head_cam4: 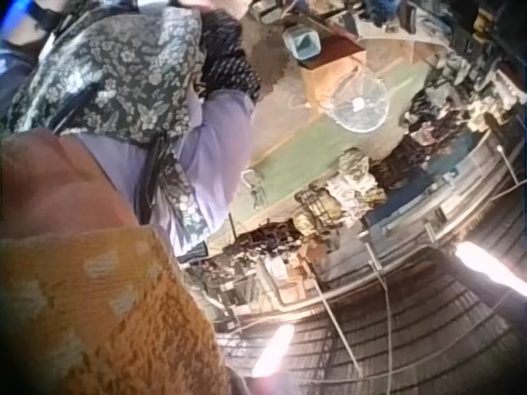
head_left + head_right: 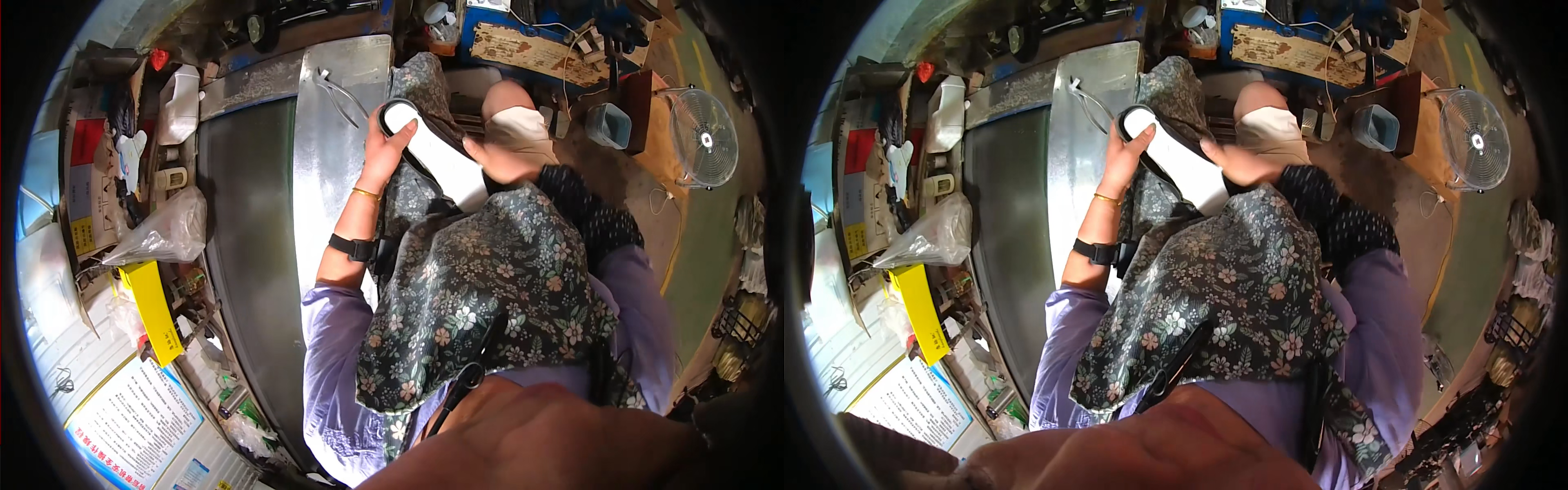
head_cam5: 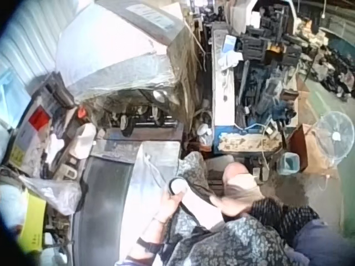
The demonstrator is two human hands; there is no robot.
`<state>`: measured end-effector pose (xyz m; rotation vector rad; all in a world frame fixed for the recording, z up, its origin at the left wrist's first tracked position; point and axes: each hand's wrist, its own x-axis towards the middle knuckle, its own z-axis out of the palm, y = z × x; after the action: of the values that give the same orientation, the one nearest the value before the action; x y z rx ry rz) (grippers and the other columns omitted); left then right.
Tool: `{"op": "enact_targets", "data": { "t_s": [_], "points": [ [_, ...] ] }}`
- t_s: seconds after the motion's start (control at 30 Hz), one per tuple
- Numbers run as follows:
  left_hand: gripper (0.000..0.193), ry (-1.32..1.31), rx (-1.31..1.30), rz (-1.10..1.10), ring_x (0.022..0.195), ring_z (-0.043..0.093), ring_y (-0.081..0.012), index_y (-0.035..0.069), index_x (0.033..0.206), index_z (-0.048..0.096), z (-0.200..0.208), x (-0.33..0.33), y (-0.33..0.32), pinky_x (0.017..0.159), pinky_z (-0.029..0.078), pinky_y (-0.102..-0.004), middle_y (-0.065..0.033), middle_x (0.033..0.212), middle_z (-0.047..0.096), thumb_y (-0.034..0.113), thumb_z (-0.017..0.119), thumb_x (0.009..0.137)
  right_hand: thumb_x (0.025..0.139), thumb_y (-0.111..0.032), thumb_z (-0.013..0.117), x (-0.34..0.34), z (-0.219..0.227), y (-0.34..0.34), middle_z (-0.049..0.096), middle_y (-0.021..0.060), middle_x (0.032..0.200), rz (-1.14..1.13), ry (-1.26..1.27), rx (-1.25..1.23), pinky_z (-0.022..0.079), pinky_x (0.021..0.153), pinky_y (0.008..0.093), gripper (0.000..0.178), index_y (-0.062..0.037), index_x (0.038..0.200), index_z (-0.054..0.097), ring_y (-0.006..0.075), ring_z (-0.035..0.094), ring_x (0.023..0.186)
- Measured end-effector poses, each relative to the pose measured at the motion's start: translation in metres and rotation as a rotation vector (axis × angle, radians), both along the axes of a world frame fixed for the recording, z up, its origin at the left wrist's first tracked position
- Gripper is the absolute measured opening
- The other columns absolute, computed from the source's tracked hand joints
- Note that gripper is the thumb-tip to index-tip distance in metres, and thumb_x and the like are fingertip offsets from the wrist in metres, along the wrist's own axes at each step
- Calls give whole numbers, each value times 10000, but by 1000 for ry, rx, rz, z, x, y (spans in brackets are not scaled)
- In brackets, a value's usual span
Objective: Hand-lasting a shoe upper onto a form and using a shoe manufacturing machine.
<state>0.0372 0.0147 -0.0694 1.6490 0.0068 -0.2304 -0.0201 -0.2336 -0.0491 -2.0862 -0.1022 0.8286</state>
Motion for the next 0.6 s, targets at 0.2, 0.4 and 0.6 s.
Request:
{"op": "enact_targets", "data": {
  "t_s": [0.2,0.4,0.6],
  "points": [
    [519,196,-223,-80,1120,577,-188,9,1312,496,23,14,-1,995,438,-305,-86,1206,618,114,735,863,1050,-380,435,0,-1,18,564,266,1302,-108,-99,333,382,1057,350,580,25,1459,361,298,498,1298],
    [547,162,26,257,1201,563,-373,-40,1219,608,-5,-13,-2,1038,425,-451,-256,1218,615,411,364,1032,1040,-321,452,18,-23,68,443,235,1457,-146,-210,509,325,1114,334,677,36,1530,152,287,426,1359],
    [607,200,1140,-94,1040,592,-525,-104,1185,601,55,-4,-5,928,471,-533,-380,1054,630,393,282,1045,1041,-316,434,16,5,82,494,354,1330,-152,-45,231,415,1025,378,685,55,1518,112,380,552,1218]
  ]
}}
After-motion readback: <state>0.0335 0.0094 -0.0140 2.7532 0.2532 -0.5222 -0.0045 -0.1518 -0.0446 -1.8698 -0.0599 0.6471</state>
